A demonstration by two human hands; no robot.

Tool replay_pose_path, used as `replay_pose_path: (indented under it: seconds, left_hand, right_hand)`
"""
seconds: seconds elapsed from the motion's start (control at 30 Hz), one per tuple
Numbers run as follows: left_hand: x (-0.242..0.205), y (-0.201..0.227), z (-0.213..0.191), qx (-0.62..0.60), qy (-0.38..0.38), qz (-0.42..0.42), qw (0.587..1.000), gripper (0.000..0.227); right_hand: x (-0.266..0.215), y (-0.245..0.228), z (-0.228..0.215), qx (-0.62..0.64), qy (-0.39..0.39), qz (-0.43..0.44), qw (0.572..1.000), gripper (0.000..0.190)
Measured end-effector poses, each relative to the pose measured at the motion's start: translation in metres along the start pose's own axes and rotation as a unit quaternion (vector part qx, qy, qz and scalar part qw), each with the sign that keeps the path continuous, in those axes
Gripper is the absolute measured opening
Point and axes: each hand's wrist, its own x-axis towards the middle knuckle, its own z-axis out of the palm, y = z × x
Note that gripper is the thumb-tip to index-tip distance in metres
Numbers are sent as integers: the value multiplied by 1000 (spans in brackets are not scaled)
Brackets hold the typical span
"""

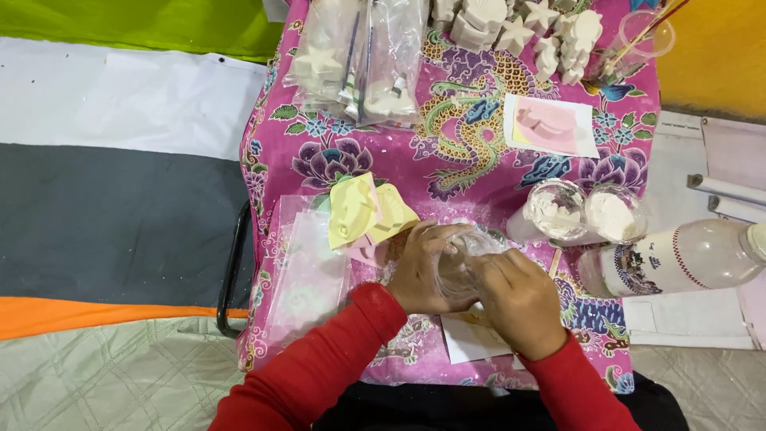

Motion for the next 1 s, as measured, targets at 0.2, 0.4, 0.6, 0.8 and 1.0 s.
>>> replay_pose_path:
  seconds: [0.2, 0.4, 0.6, 0.8, 1.0]
  left_hand:
    - [5, 5, -3, 6, -41, -45, 998, 76]
    - [10, 9, -5, 6, -12, -47, 999, 74]
    - [-11, -14, 7, -25, 25, -91, 995, 99]
    - [-7, -7, 1, -19, 20, -93, 995, 93]
    - [1, -15, 3, -9, 61, 37, 997, 83]
  right_hand:
    - [-30, -2, 35, 61, 17, 190, 980, 19]
    - [-19, -13, 19, 207, 61, 319, 923, 20]
    - [-20, -9, 21, 116, 36, 183, 976, 11]
    - [-5, -5, 16, -35, 45, 52, 997, 14]
    - [-4, 0, 27, -12, 70, 49, 996, 15]
